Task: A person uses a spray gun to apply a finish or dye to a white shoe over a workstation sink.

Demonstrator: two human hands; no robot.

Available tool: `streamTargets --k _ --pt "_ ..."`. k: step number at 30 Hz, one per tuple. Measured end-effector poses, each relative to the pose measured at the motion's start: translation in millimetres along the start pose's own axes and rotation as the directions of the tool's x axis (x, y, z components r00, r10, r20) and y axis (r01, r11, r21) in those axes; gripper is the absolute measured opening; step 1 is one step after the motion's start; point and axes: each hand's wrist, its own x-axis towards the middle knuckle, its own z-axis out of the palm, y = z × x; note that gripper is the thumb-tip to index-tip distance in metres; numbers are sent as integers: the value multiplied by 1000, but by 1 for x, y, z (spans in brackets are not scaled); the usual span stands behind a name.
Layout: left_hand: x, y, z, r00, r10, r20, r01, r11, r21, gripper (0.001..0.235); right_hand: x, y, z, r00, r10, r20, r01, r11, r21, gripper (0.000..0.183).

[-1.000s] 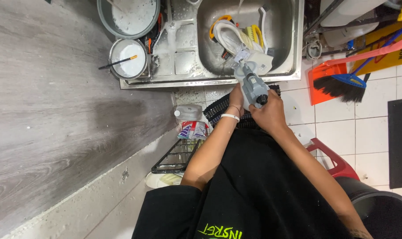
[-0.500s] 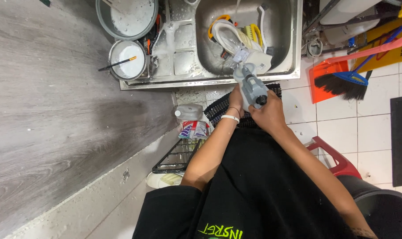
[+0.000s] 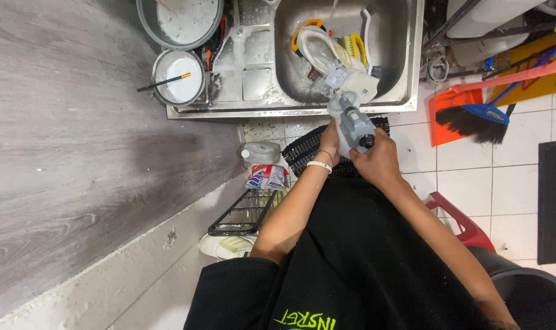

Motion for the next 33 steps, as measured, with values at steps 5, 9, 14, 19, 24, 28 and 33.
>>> streamTargets --k 5,9,14,19,24,28,33 --pt "24 -15 -6 998 34 48 -37 997 65 38 -3 -7 -5 999 30 -38 -27 997 77 12" --pt "17 -10 -15 997 19 80 -30 990 141 38 -2 -2 -4 1000 6 -1 -6 1000 29 12" --pt "21 -10 -38 984 67 168 -88 989 119 37 -4 6 -5 1000 -15 -19 15 1000 11 11" --pt "4 1 -73 977 87 196 -142 948 283 43 -2 19 -4 999 -45 22 46 997 -65 12" --pt "35 -35 -133 990 104 94 -128 943 306 39 -5 15 -8 1000 14 22 -13 998 -54 14" --pt "73 -78 -187 995 91 -38 -73 939 336 36 1 20 -6 999 8 43 -5 998 -70 15" --pt "58 -93 -233 982 173 -76 -66 690 721 35 5 33 -4 999 -19 27 21 998 -63 15"
